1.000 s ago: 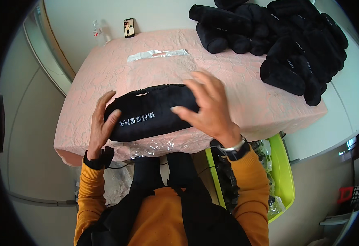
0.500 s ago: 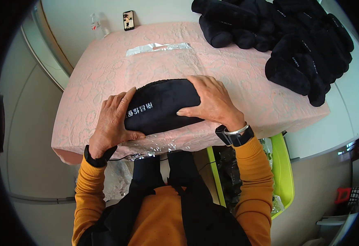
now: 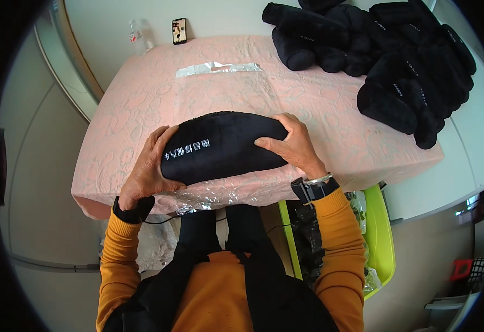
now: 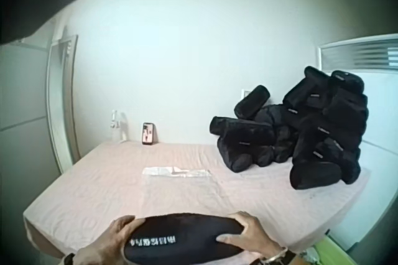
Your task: The person packages black headrests by placing them into plastic bags, smoothing the bags, and putting them into a green bin. After filling the bin, they clear the table by moving the remaining plastic bags to the floor.
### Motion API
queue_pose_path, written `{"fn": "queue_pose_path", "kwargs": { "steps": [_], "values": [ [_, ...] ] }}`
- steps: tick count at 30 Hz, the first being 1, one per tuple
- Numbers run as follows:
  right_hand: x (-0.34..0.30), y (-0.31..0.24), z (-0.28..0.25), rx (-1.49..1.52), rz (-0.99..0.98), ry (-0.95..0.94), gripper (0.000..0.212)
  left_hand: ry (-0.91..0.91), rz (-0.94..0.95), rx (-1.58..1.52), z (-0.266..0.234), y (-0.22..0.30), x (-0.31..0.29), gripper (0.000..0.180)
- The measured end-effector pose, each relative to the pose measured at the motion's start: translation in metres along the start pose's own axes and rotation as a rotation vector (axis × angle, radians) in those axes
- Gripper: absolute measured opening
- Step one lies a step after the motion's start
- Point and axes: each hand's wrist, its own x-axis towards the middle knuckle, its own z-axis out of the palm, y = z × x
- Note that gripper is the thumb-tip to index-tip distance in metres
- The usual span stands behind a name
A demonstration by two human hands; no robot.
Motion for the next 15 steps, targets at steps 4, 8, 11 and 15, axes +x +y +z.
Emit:
{"fn": "queue_pose_path", "kwargs": {
  "steps": [4,8,11,15],
  "values": [
    [-0.011,0.007,0.003,0.303,0.065,0.037,0.064,0.018,-0.059,-0.009,0.001,-0.004,-0.012,0.121],
    [-0.021,0.007,0.002,0.353,0.065,0.08,0.072,0.025,-0.071,-0.105,-0.001,-0.005,-0.013,0.115],
    [-0.032,0.003,0.002,0.388,0.115,0.117,0.081,0.088,-0.075,-0.14,0.002,-0.009,-0.018,0.108],
    [-0.047,-0.002,-0.001,0.33,0.038,0.238,0.084,0.227,-0.047,-0.346,0.001,-0.007,-0.026,0.094]
  ]
}}
